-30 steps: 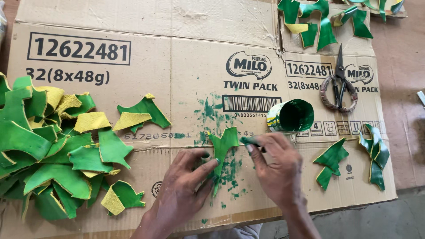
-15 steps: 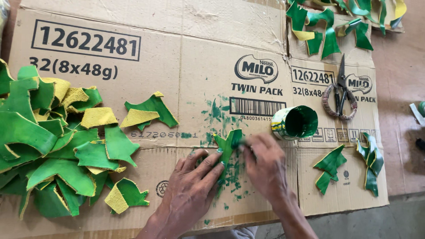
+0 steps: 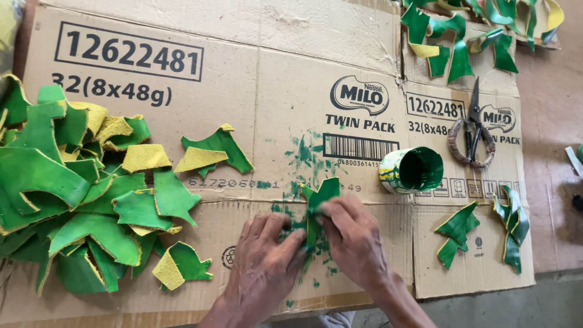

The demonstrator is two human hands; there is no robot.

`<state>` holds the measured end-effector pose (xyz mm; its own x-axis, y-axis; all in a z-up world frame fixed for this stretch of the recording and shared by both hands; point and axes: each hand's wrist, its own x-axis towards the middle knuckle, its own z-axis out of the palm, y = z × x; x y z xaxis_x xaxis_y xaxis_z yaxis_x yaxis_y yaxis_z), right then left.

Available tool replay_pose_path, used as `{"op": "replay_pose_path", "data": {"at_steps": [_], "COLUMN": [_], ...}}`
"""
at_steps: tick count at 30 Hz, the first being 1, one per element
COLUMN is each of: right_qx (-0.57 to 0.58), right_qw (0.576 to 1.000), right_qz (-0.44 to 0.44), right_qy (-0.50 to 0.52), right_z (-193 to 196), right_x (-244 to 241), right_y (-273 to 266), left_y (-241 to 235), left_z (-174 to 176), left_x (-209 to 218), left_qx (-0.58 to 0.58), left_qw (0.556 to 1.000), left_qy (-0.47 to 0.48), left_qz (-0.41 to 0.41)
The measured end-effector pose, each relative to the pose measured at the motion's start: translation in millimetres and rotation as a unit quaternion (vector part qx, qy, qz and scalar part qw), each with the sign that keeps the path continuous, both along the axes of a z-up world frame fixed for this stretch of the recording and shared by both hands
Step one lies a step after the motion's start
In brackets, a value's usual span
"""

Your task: The person paints green foam leaf-shaped pieces using a sponge applicator dipped in green paint. They pick up each piece from a pile, apply paint to the surface, and place the finished piece on a cardboard surface to dry.

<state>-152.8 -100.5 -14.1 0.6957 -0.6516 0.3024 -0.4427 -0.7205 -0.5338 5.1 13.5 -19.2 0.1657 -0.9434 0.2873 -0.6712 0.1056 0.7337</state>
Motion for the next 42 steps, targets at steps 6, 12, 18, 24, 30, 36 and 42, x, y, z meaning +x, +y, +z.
{"op": "replay_pose_path", "data": {"at_steps": [6, 12, 18, 24, 30, 36, 42], "right_qx": [-0.013, -0.077, -0.103, -0.047, -0.011, -0.017, -0.076], "right_qw": [1.000, 0.997, 0.986, 0.978, 0.971, 0.990, 0.968], "right_qz": [0.006, -0.010, -0.125, -0.198, -0.237, -0.141, -0.235], "right_qy": [-0.016, -0.026, -0.031, -0.046, -0.006, -0.012, -0.047], "right_z": [-8.7, -9.1, 4.6, 36.7, 15.0, -5.6, -0.1], "right_x": [25.4, 19.8, -12.8, -33.2, -31.5, -26.8, -27.1], "right_y": [-19.8, -22.4, -9.4, -0.5, 1.4, 29.1, -13.3], "left_y": [3.2, 4.6, 4.1, -5.6, -67.7, -83.7, -83.1], "left_z": [6.6, 10.3, 11.3, 18.1, 8.3, 7.6, 15.2], "left_x": [-3.3, -4.3, -3.8, 3.4, 3.1, 6.3, 12.2], "left_qx": [0.037, 0.042, 0.053, 0.029, 0.007, 0.019, 0.028], "left_qw": [0.999, 0.999, 0.999, 0.999, 0.987, 0.991, 0.991], "left_qy": [0.001, 0.006, 0.007, 0.022, -0.139, -0.093, -0.096], "left_qz": [0.012, 0.023, 0.009, 0.019, -0.085, -0.091, -0.085]}}
